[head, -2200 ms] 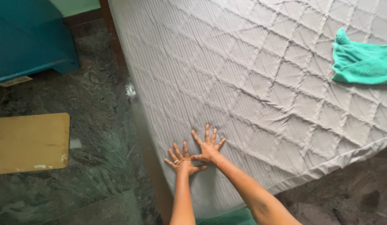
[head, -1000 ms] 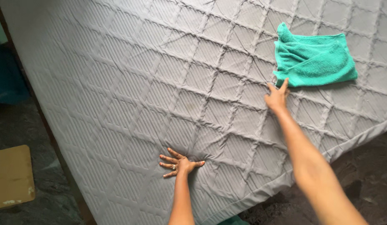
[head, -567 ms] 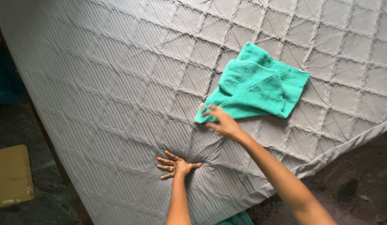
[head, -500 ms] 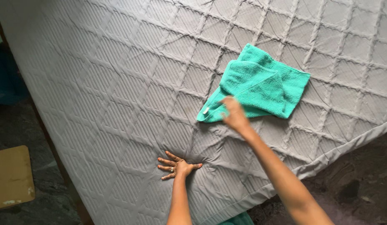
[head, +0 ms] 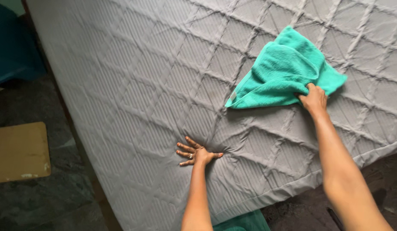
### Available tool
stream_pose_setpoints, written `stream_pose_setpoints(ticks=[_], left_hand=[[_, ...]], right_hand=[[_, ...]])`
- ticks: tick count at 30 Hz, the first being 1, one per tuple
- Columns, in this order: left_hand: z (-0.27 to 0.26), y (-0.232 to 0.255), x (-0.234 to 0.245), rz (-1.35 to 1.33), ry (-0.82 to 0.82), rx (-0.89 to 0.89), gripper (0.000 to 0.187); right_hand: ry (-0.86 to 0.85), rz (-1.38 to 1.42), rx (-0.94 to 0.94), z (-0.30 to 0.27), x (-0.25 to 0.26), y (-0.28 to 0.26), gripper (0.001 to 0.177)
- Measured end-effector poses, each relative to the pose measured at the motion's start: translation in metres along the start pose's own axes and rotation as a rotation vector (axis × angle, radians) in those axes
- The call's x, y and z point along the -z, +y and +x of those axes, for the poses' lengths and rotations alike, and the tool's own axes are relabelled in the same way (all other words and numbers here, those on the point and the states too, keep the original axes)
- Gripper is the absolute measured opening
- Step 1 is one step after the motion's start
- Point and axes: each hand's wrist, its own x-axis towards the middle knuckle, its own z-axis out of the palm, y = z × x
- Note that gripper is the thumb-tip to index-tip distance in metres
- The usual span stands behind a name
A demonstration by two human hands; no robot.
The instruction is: The person wipes the surface of a textured mattress cover using a green cloth and then folds the cloth.
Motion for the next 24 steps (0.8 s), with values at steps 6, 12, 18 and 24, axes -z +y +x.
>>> stream_pose_setpoints(ticks=[6,12,18,24], left_hand=[[-0.004,-0.003,0.001,-0.031,0.007,-0.042,0.185],[-0.003,-0.007,0.002,-0.079,-0.007,-0.119,0.184],[0.0,-0.018,-0.009,-0.142,0.05,-0.256,0.182],[-0.014,-0.097,-0.004,-0.503,0.209,-0.827,0.094]], right_hand=[[-0.613,0.046,0.086,-0.06,-0.004,-0.038,0.095],[-0.281,0.078,-0.094,-0.091,-0.012,-0.068,0.122],[0.291,0.018,0.019,-0.099,-0.065,-0.058,0.066],[0.291,0.171,0.165,-0.135,-0.144,-0.227,0.062]])
